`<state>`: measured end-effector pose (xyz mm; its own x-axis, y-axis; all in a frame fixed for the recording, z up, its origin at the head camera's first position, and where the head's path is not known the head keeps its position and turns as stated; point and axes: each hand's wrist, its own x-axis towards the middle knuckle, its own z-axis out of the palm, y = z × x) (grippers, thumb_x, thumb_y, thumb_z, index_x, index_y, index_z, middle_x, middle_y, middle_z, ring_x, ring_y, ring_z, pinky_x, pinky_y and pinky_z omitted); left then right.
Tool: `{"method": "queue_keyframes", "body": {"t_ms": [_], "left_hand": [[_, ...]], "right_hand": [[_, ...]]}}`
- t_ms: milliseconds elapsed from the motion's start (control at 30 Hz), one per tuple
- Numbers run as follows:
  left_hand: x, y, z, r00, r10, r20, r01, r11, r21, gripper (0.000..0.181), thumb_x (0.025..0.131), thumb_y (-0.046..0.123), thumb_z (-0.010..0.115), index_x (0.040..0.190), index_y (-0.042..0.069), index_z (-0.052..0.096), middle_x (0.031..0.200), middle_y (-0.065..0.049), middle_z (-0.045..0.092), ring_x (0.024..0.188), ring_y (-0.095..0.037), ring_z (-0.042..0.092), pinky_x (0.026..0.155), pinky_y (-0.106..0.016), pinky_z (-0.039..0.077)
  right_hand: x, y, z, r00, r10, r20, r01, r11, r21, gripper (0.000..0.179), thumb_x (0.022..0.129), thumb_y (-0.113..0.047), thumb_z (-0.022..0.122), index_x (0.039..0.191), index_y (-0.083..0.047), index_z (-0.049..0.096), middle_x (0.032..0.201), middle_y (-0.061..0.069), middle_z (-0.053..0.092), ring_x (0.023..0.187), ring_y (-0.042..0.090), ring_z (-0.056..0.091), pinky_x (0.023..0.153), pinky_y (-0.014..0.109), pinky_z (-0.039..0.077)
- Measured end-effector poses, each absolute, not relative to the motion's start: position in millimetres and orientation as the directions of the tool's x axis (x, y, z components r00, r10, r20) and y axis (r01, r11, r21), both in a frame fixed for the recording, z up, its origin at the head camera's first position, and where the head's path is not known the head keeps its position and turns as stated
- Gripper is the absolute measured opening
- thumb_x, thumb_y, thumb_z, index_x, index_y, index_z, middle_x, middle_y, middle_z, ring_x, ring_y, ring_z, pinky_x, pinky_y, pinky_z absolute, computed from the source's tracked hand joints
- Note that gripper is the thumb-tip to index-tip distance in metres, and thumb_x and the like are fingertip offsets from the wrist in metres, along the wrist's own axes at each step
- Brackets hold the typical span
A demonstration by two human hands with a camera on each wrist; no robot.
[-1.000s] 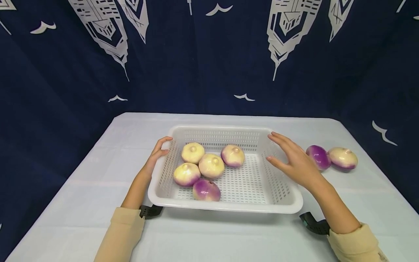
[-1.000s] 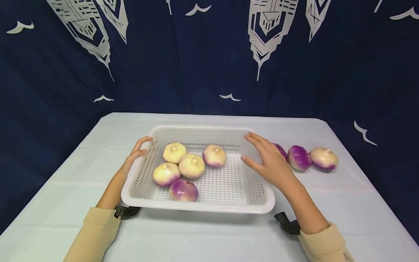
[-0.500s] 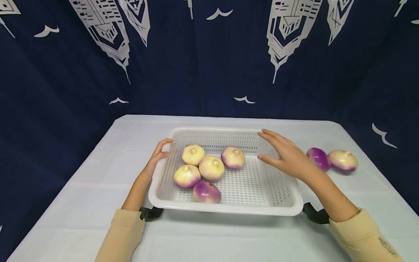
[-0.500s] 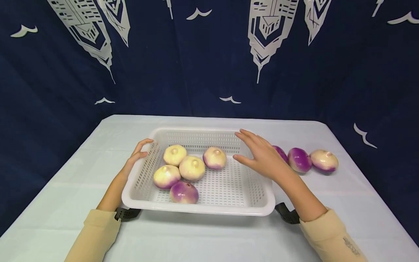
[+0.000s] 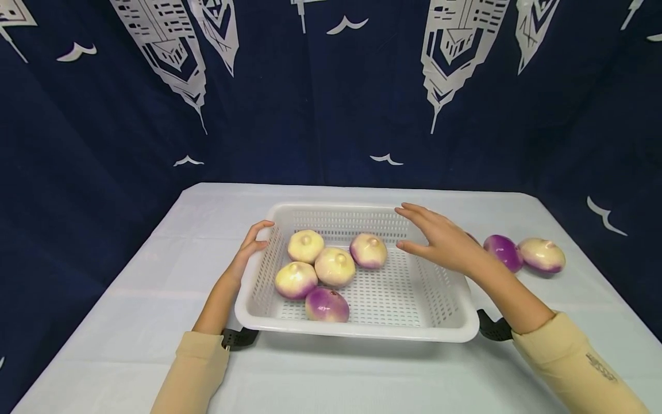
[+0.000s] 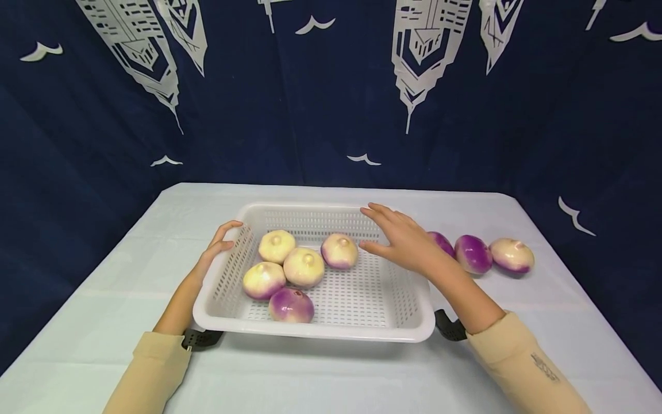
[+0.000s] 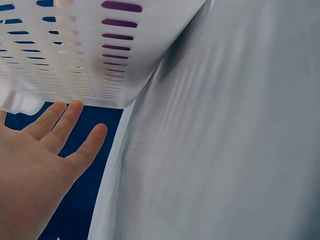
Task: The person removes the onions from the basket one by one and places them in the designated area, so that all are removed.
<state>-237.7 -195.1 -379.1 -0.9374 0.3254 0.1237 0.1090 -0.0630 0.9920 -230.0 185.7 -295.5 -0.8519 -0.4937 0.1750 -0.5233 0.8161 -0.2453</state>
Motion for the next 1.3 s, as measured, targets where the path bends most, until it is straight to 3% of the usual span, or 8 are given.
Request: {"method": "queue_keyframes", "body": {"t_ms": [400, 733, 1300], "left_hand": [[-237, -195, -379, -0.938, 0.323, 0.123, 0.109, -0.062, 0.992, 0.046, 0.083, 0.014, 0.028, 0.128, 0.025, 0.027, 0.14, -0.021, 0.018, 0.122, -0.042, 0.03, 0.088, -0.048, 0.042], [-238, -195, -379, -0.936, 0.329, 0.127, 0.11, -0.07, 0.991, 0.045, 0.084, 0.013, 0.027, 0.126, 0.027, 0.028, 0.143, -0.021, 0.015, 0.127, -0.044, 0.025, 0.092, -0.054, 0.039], [-237, -194, -377, -0.939, 0.322, 0.125, 0.109, -0.068, 0.992, 0.045, 0.083, 0.013, 0.028, 0.126, 0.028, 0.028, 0.142, -0.021, 0.016, 0.126, -0.044, 0.027, 0.091, -0.053, 0.039]], "right_hand": [[-238, 178, -299, -0.847, -0.521, 0.111, -0.532, 0.824, -0.196, 0.069, 0.083, -0.044, 0.058, 0.14, -0.015, 0.031, 0.147, 0.013, 0.028, 0.132, 0.039, 0.029, 0.104, 0.059, 0.024], [-245, 179, -304, -0.849, -0.522, 0.081, -0.528, 0.834, -0.164, 0.069, 0.083, -0.044, 0.058, 0.14, -0.015, 0.032, 0.147, 0.014, 0.028, 0.132, 0.04, 0.029, 0.104, 0.06, 0.023], [-263, 176, -305, -0.801, -0.599, 0.021, -0.599, 0.8, -0.043, 0.07, 0.083, -0.043, 0.058, 0.139, -0.011, 0.034, 0.145, 0.016, 0.031, 0.131, 0.035, 0.032, 0.108, 0.055, 0.02]]}}
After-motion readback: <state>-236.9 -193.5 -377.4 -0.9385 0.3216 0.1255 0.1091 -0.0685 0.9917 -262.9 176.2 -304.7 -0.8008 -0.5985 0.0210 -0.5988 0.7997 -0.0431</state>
